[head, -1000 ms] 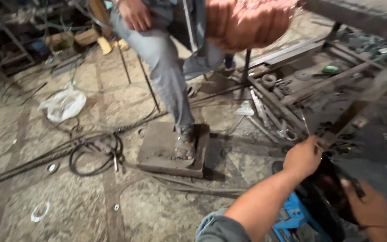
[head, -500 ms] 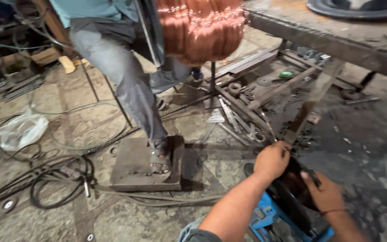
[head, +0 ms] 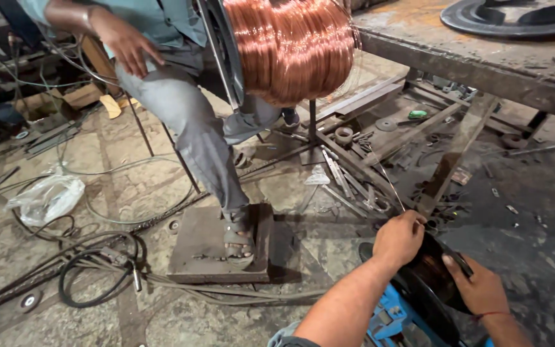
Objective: Winding copper wire onto a spool and managing the spool mechanism in a manufacturing environment.
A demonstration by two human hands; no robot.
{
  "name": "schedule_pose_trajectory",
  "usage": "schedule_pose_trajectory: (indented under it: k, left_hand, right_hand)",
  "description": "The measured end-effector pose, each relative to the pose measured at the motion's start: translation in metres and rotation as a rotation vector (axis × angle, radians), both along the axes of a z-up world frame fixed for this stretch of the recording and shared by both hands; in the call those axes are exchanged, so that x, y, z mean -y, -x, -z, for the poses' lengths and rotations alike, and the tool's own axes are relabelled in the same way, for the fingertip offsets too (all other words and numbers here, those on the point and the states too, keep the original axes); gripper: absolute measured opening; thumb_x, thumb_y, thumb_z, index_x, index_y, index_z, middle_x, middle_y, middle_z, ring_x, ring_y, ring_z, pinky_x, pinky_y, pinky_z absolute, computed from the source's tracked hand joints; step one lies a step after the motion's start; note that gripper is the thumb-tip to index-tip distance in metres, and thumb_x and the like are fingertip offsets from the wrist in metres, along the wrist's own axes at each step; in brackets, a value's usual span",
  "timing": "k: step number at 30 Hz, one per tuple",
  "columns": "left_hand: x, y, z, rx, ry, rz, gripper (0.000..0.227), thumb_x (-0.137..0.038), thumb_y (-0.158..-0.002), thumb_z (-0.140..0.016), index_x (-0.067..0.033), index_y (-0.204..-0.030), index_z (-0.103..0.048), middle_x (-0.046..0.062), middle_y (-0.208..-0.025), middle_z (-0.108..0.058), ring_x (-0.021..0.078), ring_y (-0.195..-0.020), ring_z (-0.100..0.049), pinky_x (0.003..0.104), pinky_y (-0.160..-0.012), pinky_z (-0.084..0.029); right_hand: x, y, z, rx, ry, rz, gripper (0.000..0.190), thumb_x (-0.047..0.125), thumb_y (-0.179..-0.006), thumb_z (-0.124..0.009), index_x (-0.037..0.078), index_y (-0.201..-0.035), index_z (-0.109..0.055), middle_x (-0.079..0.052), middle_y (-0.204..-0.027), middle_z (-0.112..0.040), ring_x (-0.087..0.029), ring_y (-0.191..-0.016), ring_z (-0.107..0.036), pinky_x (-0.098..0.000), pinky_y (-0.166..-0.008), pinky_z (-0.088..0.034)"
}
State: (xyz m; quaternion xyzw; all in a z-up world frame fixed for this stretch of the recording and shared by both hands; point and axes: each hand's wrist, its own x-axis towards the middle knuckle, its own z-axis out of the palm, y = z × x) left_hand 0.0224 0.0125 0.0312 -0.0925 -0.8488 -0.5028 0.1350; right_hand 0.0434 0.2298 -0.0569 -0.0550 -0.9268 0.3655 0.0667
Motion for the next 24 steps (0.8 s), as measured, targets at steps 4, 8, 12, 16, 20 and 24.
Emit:
schedule_pose_trajectory:
  k: [4, 8, 12, 16, 20, 24]
  left_hand:
    - [0.001, -0.001, 0.003, 0.001, -0.010, 0.010, 0.019, -0.019, -0.096, -0.061, -0.0105, -0.111, -0.069, 0.016, -0.104, -0.073, 0.0367, -0.099, -0.070, 0.048, -0.086, -0.054]
    - [0.000, 0.001, 0.003, -0.010, -0.014, 0.016, 0.019, -0.019, -0.097, -0.061, -0.0103, -0.111, -0.069, 0.016, -0.106, -0.074, 0.0366, -0.101, -0.070, 0.048, -0.087, -0.055]
    - [0.000, -0.001, 0.002, 0.002, -0.002, 0.015, 0.018, -0.019, -0.096, -0.061, -0.0098, -0.111, -0.069, 0.016, -0.107, -0.073, 0.0370, -0.101, -0.070, 0.048, -0.088, -0.054]
    - [0.001, -0.002, -0.001, 0.004, -0.013, 0.013, 0.020, -0.018, -0.096, -0.061, -0.0099, -0.112, -0.069, 0.016, -0.107, -0.073, 0.0373, -0.102, -0.069, 0.048, -0.088, -0.054]
    - [0.002, -0.002, -0.003, 0.015, -0.001, 0.014, 0.019, -0.018, -0.097, -0.060, -0.0100, -0.112, -0.069, 0.016, -0.107, -0.073, 0.0372, -0.101, -0.070, 0.048, -0.088, -0.054]
    - [0.003, -0.004, -0.007, 0.012, -0.011, 0.010, 0.019, -0.018, -0.096, -0.060, -0.0100, -0.111, -0.069, 0.016, -0.107, -0.073, 0.0372, -0.100, -0.069, 0.048, -0.087, -0.054]
  right_hand:
    - [-0.002, 0.001, 0.006, 0.022, -0.010, 0.010, 0.061, 0.063, -0.092, -0.060, 0.012, -0.123, -0.075, -0.024, -0.090, -0.077, -0.041, -0.093, -0.076, -0.0452, -0.081, -0.058]
    - [-0.004, 0.001, 0.006, 0.032, -0.037, 0.021, 0.062, 0.064, -0.092, -0.060, 0.014, -0.123, -0.076, -0.024, -0.092, -0.077, -0.043, -0.096, -0.075, -0.0464, -0.083, -0.057]
    - [-0.002, 0.000, 0.002, 0.046, -0.038, 0.025, 0.063, 0.065, -0.091, -0.059, 0.014, -0.124, -0.076, -0.024, -0.093, -0.077, -0.044, -0.096, -0.075, -0.0469, -0.084, -0.057]
    - [-0.002, 0.003, 0.003, 0.060, -0.043, 0.033, 0.065, 0.067, -0.091, -0.059, 0.013, -0.125, -0.075, -0.025, -0.094, -0.077, -0.044, -0.097, -0.074, -0.0472, -0.084, -0.057]
    - [-0.003, 0.006, 0.000, 0.128, -0.063, 0.038, 0.069, 0.070, -0.091, -0.057, 0.012, -0.124, -0.077, -0.025, -0.093, -0.077, -0.043, -0.095, -0.074, -0.0480, -0.083, -0.058]
    - [0.000, 0.007, -0.005, 0.258, -0.104, 0.058, 0.072, 0.073, -0.093, -0.054, 0.012, -0.122, -0.078, -0.023, -0.090, -0.075, -0.042, -0.091, -0.076, -0.0492, -0.081, -0.060]
